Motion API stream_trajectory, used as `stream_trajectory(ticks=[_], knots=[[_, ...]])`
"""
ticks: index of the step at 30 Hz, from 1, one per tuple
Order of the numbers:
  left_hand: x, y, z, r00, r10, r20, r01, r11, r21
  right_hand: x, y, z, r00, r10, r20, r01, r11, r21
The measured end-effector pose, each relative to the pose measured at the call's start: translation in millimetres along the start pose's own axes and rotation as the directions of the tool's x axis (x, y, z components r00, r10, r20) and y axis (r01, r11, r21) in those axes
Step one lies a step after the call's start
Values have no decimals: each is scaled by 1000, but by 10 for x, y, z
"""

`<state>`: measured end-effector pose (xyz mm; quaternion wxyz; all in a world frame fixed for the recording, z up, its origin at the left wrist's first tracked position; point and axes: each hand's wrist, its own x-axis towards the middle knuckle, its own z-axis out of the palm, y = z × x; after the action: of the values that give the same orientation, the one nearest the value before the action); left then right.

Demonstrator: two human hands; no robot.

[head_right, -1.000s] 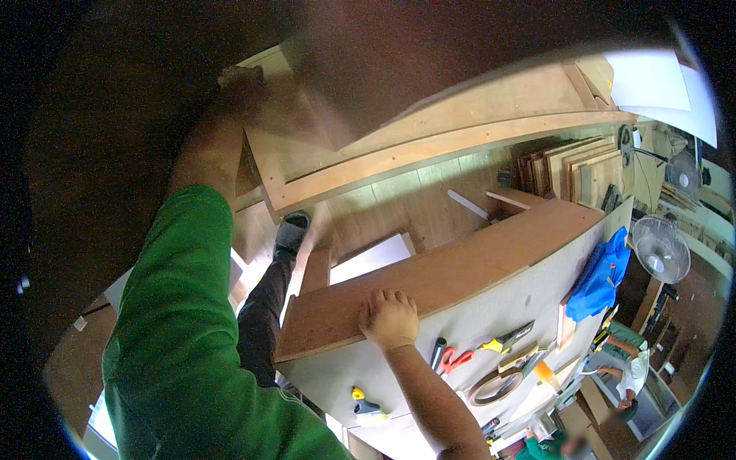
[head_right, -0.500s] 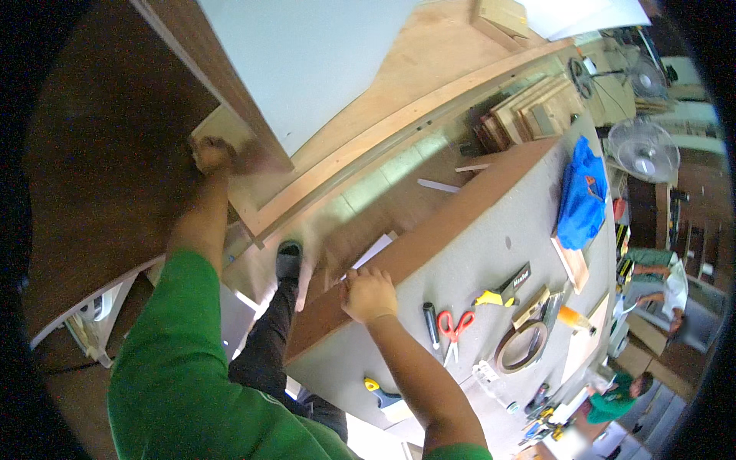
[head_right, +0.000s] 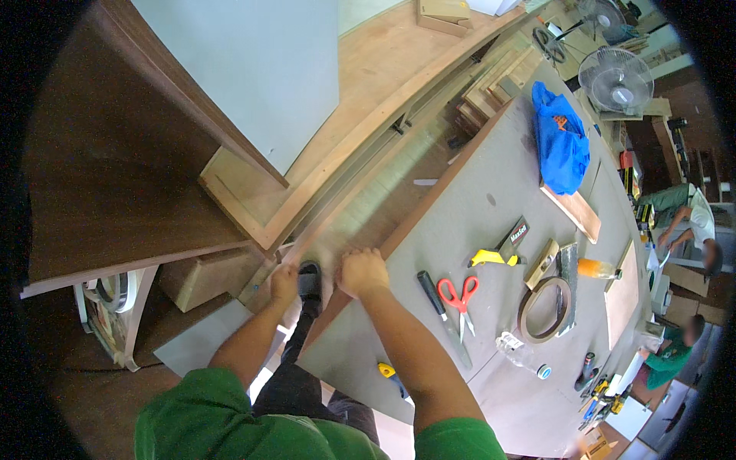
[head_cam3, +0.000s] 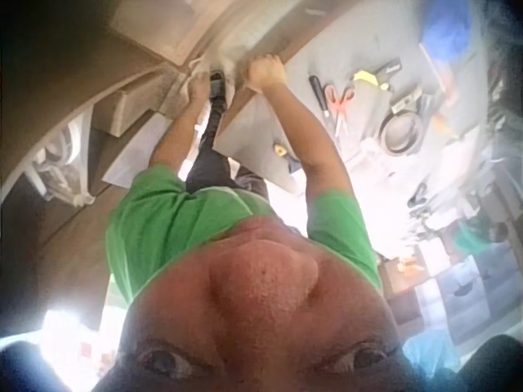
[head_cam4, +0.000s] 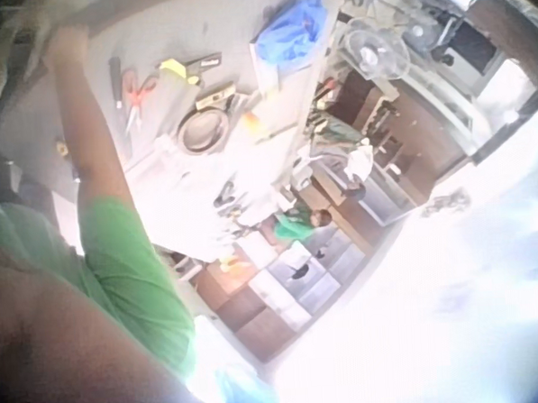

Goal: The person applies adhesive and edging tape to the edges of wooden furniture panels by hand.

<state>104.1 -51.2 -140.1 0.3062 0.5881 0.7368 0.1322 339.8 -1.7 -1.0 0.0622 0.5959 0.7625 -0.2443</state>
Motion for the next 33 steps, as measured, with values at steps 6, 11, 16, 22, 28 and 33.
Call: stream_trajectory(ticks=[6, 11, 16, 22, 28, 33], knots=[[-580, -417, 228, 961, -69, 269, 49, 996, 80, 47, -73, -15, 999, 8, 35, -9, 1000, 21], [-458, -719, 188, 987, 83, 138, -49, 972, -231, 105, -108, 2, 996, 2, 88, 2, 999, -45], [-125, -503, -63, 998, -25, 52, 29, 998, -59, 100, -99, -46, 992, 15, 127, -11, 1000, -29], [110, -585, -315, 962, -231, 148, 229, 973, 26, 131, -121, -23, 991, 26, 128, -18, 998, -62], [151, -1109, -23, 963, -211, -170, 175, 963, -203, 127, -161, -47, 994, 42, 97, -32, 995, -98], [337, -1683, 64, 901, -376, -218, 336, 921, -198, 158, -217, -67, 998, 24, 63, -20, 997, -69]])
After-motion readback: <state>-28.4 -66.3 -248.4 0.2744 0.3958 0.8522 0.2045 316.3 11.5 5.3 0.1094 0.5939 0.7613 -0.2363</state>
